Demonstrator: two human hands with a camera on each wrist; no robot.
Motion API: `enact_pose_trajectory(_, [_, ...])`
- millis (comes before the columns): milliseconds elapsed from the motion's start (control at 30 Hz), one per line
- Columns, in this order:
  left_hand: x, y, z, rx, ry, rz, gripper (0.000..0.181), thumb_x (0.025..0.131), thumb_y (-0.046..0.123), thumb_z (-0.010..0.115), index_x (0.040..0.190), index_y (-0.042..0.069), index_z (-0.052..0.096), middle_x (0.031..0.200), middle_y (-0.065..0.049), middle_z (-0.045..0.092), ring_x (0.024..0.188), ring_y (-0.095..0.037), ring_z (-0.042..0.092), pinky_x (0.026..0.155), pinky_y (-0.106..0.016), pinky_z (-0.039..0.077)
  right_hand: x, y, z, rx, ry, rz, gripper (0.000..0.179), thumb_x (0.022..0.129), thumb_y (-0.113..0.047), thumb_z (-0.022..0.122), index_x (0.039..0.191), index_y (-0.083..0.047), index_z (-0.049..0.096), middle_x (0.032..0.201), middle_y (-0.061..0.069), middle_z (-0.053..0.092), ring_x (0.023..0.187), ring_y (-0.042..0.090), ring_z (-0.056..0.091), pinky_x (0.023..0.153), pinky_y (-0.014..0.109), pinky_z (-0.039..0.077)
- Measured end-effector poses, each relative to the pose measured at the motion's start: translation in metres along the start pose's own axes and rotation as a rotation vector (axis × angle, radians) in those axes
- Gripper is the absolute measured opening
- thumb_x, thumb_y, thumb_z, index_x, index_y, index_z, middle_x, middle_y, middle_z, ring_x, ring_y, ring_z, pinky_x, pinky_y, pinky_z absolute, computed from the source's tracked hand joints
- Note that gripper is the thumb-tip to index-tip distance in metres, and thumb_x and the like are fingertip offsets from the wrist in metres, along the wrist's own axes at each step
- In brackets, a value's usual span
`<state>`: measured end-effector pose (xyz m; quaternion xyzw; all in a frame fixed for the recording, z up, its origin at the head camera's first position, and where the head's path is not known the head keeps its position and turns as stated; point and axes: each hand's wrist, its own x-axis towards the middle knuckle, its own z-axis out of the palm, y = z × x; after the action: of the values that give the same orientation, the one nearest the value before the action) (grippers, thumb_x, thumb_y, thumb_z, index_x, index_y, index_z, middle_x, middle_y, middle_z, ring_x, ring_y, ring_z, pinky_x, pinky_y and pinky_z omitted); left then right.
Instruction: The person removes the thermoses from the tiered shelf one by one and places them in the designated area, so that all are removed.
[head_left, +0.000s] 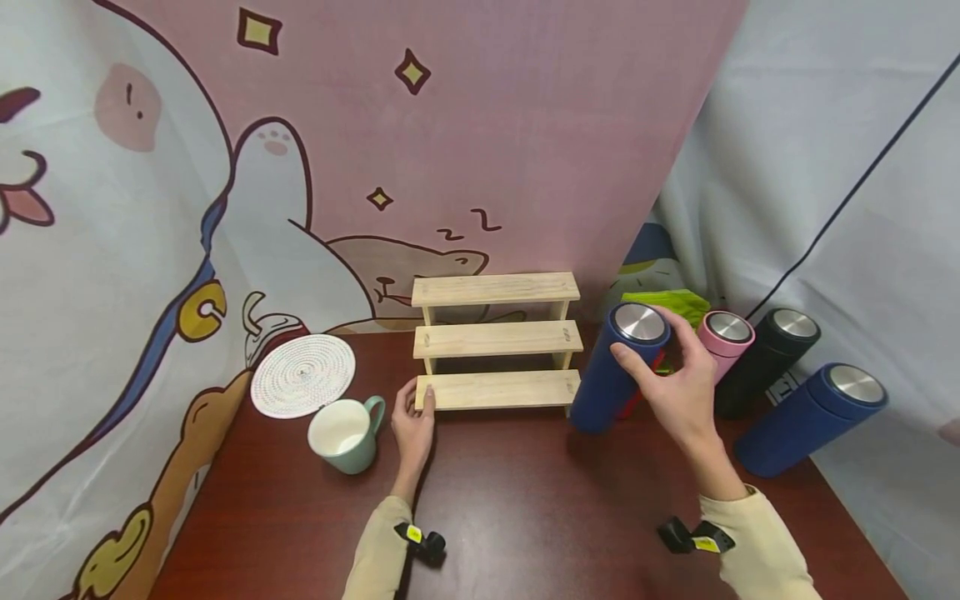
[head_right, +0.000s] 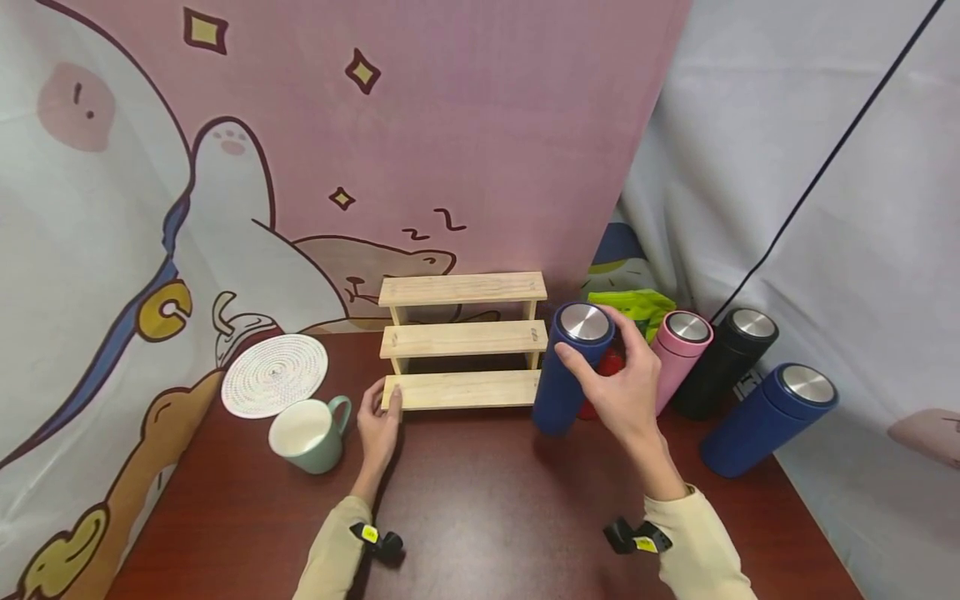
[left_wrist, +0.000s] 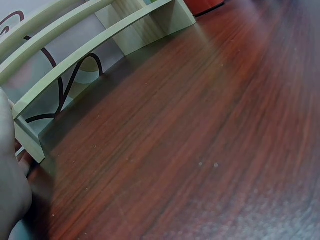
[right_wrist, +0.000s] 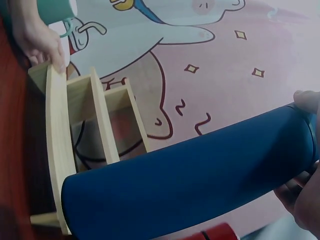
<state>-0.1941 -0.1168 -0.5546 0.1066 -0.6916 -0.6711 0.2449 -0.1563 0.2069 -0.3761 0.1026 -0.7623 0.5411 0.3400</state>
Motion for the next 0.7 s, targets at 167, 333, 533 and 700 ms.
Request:
enact_pose_trajectory(167, [0.001,-0.001,0.000,0.001,0.009,0.003,0.039,0.095,0.004,0.069,0.132,-0.008,0.060,0.115,-0.027,0.068,0.097,-0.027,0.062,0.073,-0.018,0.046,-0.004,0.003,-0.014,-0.041,0.007,0.012,0.064,0.076,0.002,0.084,0.136,-0.006,0.062,0.117,-0.017,0.065,0.098,0.006,0.059,0.078,0.008,0.047])
enact_pose_trajectory(333, [0.001,-0.001,0.000,0.000,0.010,0.006,0.039,0.095,0.004,0.069,0.131,-0.008,0.060,0.114,-0.027,0.068,0.096,-0.026,0.062,0.072,-0.017,0.046,-0.009,0.010,-0.028,-0.101,0.026,0.040,0.064,0.076,0.000,0.084,0.136,-0.008,0.063,0.119,-0.022,0.064,0.105,0.003,0.061,0.089,0.006,0.047])
enact_pose_trajectory(533, [0.000,-0.001,0.000,0.013,0.013,-0.001,0.038,0.095,0.005,0.069,0.131,-0.007,0.061,0.113,-0.026,0.069,0.097,-0.027,0.062,0.072,-0.017,0.046,-0.018,0.022,-0.048,-0.191,0.022,0.118,0.067,0.078,-0.001,0.084,0.139,-0.013,0.061,0.108,-0.022,0.064,0.069,-0.004,0.057,0.060,0.007,0.046])
enact_pose_trajectory(700, [-0.001,0.000,0.000,0.016,0.008,-0.005,0.039,0.096,0.006,0.069,0.131,-0.007,0.060,0.115,-0.026,0.069,0.098,-0.028,0.062,0.074,-0.018,0.046,-0.024,0.030,-0.061,-0.229,0.048,0.188,0.067,0.077,-0.003,0.086,0.138,-0.014,0.062,0.111,-0.027,0.063,0.087,-0.008,0.061,0.076,0.004,0.046])
